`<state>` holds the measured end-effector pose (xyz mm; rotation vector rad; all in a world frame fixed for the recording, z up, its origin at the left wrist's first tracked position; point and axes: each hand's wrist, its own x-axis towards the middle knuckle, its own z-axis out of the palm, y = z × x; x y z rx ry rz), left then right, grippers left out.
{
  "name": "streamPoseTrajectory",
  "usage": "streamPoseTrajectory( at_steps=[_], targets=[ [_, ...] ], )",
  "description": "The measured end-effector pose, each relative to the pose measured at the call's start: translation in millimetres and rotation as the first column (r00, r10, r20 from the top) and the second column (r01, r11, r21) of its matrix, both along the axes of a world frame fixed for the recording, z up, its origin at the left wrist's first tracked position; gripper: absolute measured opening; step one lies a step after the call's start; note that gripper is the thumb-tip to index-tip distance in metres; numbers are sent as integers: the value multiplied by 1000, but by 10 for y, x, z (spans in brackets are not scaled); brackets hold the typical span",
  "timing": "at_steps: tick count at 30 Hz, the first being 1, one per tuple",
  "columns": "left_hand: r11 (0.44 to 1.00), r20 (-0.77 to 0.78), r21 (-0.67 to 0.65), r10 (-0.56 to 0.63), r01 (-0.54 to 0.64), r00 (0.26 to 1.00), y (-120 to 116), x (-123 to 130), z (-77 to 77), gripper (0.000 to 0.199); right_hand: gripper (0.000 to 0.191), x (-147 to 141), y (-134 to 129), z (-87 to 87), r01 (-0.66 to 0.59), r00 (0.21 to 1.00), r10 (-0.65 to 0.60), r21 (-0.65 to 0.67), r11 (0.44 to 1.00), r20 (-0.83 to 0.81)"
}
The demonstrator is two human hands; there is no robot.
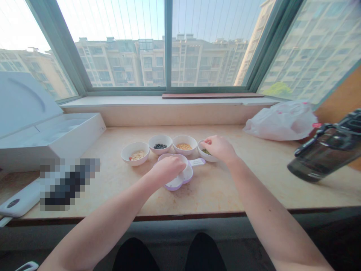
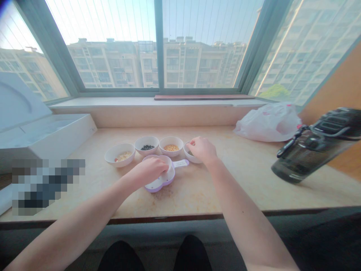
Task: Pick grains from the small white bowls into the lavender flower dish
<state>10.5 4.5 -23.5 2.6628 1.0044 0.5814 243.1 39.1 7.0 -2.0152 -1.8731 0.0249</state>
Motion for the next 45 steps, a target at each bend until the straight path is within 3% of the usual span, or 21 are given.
streamPoseTrajectory(
  at_steps=[14,18,21,24,27,31,36,41,43,45],
  targets=[
    [1000,-32,-10,-6,5,999,17,17,-5,23,28,-26,16,-40,-7,1000,7,41,999,-14],
    [991,159,-130,-9,30,987,91,-55,70,22,29,-38,4,-24,-2,1000,4,84,996,-19],
    [943,474,-326,108,60,874,116,-119,200,17,28,-46,-1,-16,-2,1000,4,109,994,-22],
    [774,691,-557,230,302,685,91,-166,352,21,28,-53,-1,-17,-3,1000,7,121,993,-30],
    [625,807,-575,327,528,492,52,-187,442,32,28,-59,2,-26,-28,998,34,132,991,-44],
    [525,841,-537,394,661,370,22,-183,464,36,26,-81,4,-29,-62,991,79,163,985,-105],
    [476,841,-515,443,713,311,5,-179,478,44,23,-145,4,-24,-118,959,176,254,960,-221],
    [477,847,-494,454,727,277,1,-192,496,48,22,-202,-35,-24,-193,906,296,325,926,-304],
    [491,853,-487,446,722,272,8,-187,496,48,24,-226,-73,-17,-263,826,397,351,899,-399],
    [511,849,-504,440,696,292,21,-175,489,49,27,-256,-122,-8,-357,687,501,356,863,-526]
  ],
)
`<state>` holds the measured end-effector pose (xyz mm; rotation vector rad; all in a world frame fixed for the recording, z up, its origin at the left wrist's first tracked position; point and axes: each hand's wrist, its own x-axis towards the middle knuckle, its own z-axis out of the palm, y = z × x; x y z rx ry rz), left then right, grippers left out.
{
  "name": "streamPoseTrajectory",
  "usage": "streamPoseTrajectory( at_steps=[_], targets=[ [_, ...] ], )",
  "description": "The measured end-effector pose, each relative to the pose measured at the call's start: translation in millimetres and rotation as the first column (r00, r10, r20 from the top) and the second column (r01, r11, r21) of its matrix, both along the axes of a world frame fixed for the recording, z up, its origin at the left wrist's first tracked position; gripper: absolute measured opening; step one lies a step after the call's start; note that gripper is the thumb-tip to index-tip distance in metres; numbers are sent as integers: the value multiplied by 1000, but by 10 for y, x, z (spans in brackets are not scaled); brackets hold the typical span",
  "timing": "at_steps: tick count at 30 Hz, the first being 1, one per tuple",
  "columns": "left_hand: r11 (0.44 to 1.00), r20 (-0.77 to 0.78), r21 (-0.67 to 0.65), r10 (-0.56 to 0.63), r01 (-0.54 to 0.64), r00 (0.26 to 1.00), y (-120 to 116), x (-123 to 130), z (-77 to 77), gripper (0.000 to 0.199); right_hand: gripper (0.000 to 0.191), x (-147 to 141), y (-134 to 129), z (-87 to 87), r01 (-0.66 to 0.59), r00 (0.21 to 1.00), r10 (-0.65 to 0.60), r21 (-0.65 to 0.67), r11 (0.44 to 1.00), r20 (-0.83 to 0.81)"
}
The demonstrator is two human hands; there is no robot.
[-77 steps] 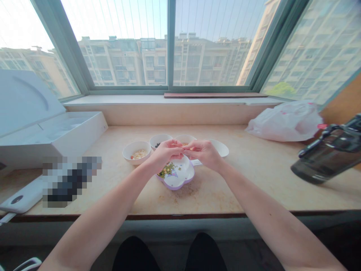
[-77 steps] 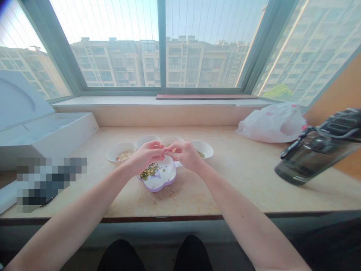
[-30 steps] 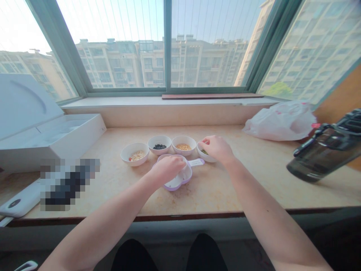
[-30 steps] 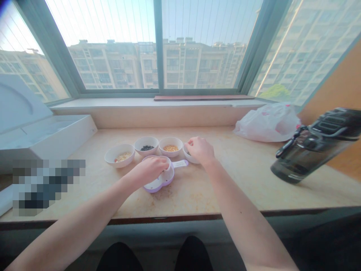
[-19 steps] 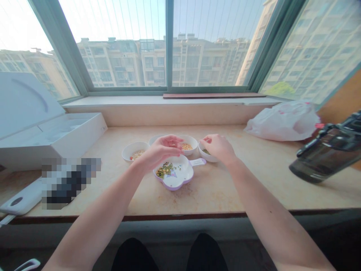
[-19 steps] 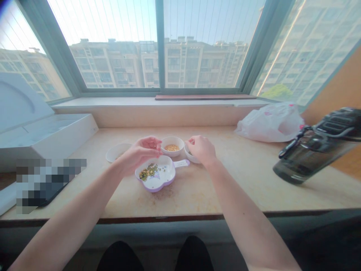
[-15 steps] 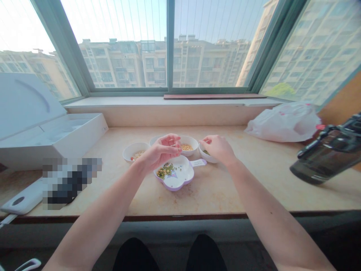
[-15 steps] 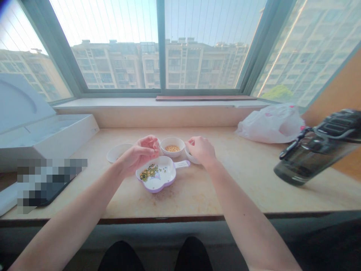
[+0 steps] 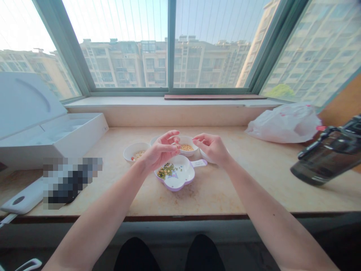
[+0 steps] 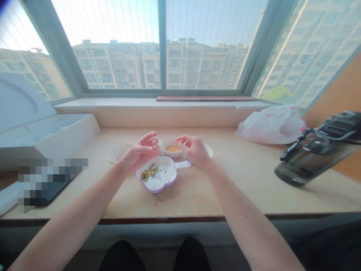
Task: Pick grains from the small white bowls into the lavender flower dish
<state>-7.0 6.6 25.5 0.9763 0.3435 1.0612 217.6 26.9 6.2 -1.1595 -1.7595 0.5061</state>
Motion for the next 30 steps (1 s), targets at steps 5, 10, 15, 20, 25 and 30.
streamPoseTrajectory(
  at_steps=[5,10,15,20,25,30],
  targets=[
    [998,-142,16,59,-57,988,42,36,-67,50,42,-94,-107,-3,-319,935,282,-159,934,-215],
    [999,-240,-6,32,-35,970,93,59,-168,53,33,-158,-121,-55,-416,900,367,-211,885,-233],
    [998,-271,-31,43,-53,962,100,82,-197,51,33,-155,-107,-99,-409,906,366,-214,887,-213],
    [995,-287,-65,49,-71,957,92,83,-200,47,36,-163,-86,-156,-361,925,323,-195,912,-203],
    [991,-379,-24,115,-134,918,122,76,-232,38,30,-175,-60,-197,-334,939,321,-110,936,-121],
    [958,-540,217,280,-190,794,138,70,-255,20,29,-136,-65,-139,-214,975,215,-35,976,56]
  ],
)
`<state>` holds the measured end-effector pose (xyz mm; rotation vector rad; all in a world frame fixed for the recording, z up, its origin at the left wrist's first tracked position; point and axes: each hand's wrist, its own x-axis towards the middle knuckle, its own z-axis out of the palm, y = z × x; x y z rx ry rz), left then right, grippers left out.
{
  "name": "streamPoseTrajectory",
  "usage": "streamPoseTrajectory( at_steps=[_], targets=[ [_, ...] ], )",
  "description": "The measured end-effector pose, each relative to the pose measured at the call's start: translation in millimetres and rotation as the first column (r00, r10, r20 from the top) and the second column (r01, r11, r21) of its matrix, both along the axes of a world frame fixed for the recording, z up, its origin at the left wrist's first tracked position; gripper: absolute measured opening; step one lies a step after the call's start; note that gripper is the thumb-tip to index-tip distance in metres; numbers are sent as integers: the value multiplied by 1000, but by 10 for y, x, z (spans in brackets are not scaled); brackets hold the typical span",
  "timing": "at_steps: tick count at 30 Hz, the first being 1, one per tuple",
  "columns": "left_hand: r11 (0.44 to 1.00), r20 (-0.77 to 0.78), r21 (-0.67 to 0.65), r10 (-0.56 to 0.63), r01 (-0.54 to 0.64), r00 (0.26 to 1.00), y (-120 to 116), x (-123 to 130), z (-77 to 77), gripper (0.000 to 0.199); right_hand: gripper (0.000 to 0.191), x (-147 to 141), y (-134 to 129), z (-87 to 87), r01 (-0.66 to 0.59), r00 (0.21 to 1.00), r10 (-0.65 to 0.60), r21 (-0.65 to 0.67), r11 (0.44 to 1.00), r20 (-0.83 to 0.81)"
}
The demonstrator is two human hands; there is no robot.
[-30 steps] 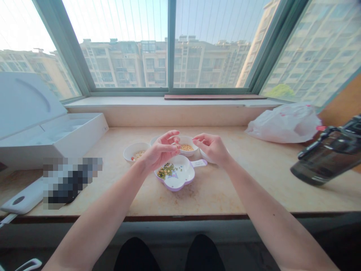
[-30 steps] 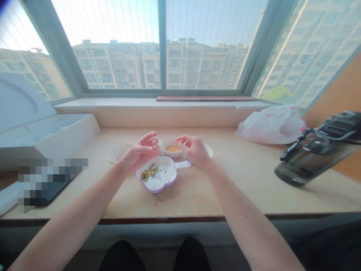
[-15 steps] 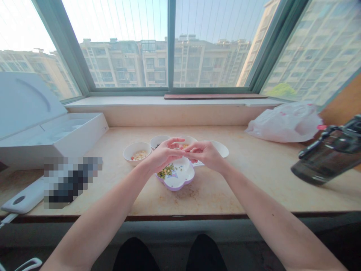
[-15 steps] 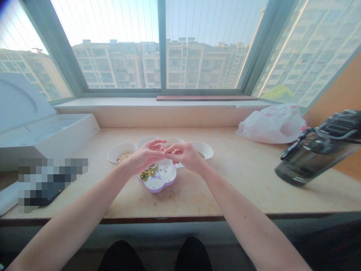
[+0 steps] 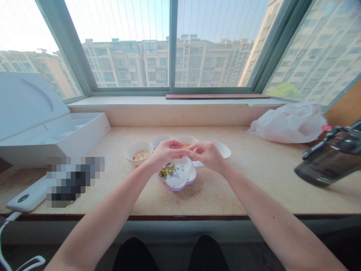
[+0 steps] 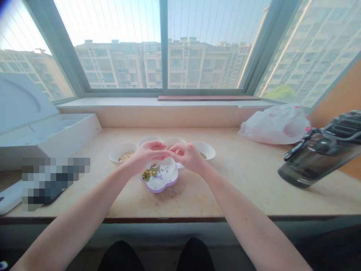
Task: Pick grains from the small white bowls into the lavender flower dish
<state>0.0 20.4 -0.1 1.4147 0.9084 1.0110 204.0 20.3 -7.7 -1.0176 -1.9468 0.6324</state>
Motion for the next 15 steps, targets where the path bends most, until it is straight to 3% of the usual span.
streamPoseTrajectory(
  at_steps=[3,6,8,10,15],
  targets=[
    [958,-389,278,48,68,920,12,-17,-29,5,31,87,61,56,162,987,-162,38,986,18],
    [846,-694,390,11,363,720,30,-37,-56,11,30,205,165,101,327,943,-332,117,938,20],
    [797,-777,364,-24,482,628,39,-47,-63,14,27,282,227,118,445,879,-465,166,880,106],
    [788,-810,343,-27,511,586,42,-51,-61,15,25,349,267,122,536,786,-569,190,822,243],
    [800,-849,271,-63,535,525,27,-36,-59,12,23,465,288,110,638,601,-617,159,753,508]
  ],
)
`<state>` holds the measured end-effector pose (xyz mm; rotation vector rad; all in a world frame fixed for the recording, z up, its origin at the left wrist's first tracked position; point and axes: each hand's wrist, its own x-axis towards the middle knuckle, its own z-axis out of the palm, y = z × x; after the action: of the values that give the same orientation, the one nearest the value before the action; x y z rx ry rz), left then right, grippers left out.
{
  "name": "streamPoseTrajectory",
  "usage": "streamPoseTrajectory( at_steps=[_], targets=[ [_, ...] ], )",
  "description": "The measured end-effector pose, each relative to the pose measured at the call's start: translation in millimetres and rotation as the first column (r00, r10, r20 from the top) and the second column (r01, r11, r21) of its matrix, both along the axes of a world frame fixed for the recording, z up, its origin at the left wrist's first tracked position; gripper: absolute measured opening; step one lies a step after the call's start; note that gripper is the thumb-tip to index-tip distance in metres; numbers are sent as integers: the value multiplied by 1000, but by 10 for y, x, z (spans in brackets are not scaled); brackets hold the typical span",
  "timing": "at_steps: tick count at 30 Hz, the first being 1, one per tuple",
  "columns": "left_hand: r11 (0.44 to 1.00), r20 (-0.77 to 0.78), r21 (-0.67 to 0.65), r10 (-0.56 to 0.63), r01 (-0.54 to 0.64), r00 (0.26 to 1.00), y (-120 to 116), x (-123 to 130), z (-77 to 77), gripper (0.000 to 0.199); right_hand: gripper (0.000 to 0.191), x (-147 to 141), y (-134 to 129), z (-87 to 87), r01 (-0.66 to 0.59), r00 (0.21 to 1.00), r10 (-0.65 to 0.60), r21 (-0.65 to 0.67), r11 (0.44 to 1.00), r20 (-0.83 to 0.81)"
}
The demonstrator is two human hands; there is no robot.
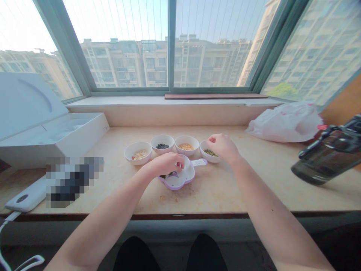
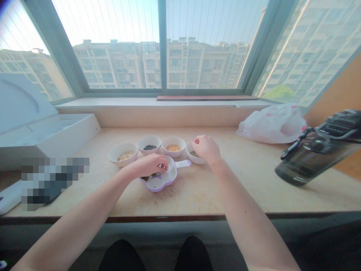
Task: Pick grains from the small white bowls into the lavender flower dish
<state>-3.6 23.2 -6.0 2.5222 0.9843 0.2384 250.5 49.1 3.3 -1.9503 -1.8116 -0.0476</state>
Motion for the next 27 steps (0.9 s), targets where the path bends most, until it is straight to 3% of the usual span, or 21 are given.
streamPoseTrajectory(
  at_steps=[4,8,15,18,20,22,24,27],
  targets=[
    [1000,75,-20,13,-11,997,4,8,-45,12,25,48,-19,16,64,997,-60,-96,993,49],
    [1000,232,10,13,-16,973,12,4,-106,16,25,62,-36,25,41,997,-32,-124,991,73],
    [998,240,56,-19,5,971,-30,29,-123,26,17,44,-53,19,22,998,-10,-190,982,66],
    [1000,354,-11,17,-14,935,-33,52,-83,17,16,46,-48,23,10,997,7,-228,974,74],
    [991,479,-126,93,-36,873,-35,60,-34,13,19,47,-42,26,4,996,16,-216,976,90],
    [949,583,-316,198,-4,788,-47,54,31,15,23,41,-39,26,-1,995,17,-171,985,96],
    [853,651,-508,289,120,702,-71,34,105,22,26,27,-38,23,-13,996,21,-104,995,81],
    [702,720,-629,362,335,592,-122,-8,205,29,29,-11,-43,15,-33,998,35,-32,999,53]
  ],
)
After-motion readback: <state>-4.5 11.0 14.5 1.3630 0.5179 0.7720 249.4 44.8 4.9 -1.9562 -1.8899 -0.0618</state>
